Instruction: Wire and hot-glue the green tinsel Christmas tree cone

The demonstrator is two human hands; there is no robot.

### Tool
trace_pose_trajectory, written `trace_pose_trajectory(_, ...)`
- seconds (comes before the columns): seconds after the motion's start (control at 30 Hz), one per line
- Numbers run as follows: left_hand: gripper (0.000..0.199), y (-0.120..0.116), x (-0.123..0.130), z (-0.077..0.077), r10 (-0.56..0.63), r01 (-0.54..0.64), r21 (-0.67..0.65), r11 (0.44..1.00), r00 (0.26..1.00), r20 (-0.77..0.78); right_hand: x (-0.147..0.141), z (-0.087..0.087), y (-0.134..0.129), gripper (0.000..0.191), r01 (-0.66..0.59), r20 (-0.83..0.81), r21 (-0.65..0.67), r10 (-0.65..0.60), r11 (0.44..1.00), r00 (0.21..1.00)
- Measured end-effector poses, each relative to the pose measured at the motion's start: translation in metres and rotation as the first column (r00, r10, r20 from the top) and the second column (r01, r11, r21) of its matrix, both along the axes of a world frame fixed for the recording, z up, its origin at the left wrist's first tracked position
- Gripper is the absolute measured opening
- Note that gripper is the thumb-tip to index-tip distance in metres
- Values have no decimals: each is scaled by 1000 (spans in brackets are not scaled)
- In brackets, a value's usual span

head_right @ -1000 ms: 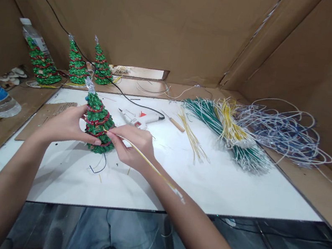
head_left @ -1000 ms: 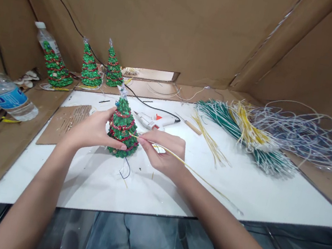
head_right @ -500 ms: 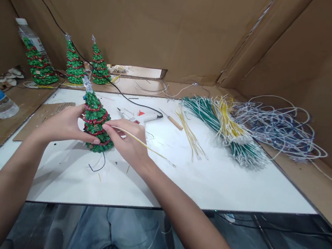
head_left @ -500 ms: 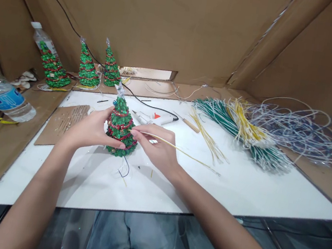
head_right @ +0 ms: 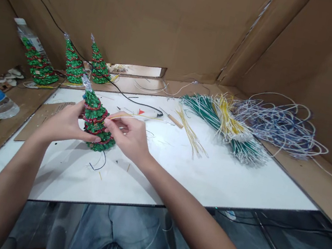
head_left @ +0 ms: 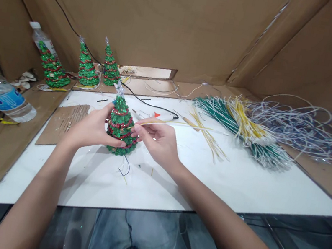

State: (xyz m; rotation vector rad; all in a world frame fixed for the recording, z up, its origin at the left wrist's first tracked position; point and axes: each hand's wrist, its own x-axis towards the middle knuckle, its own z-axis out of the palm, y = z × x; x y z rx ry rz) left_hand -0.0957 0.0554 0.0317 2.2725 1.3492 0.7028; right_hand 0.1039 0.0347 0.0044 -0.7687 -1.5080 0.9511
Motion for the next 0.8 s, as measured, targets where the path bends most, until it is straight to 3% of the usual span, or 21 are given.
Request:
trace_pose_trajectory(0.17, 71, 1, 1, -1, 8, -4, -38, 999, 994, 108, -3, 11, 11, 23, 62, 133, 150, -82, 987, 988)
trace_pose_trajectory(0.4, 79, 9, -6, -8, 25, 17, -121, 993, 940, 341, -9, 46, 39, 13, -54, 380, 263, -52, 963, 923)
trace_pose_trajectory(0.6, 82, 19, -8, -19, 103, -26, -163, 986, 871, 480, -27, 69, 69, 18, -150, 494, 119, 73, 981, 867)
trace_pose_trajectory(0.8, 66, 24, -11, -18, 270, -195, -188, 963, 751, 602, -53, 95, 100, 20, -210, 527, 3, 176, 978, 831)
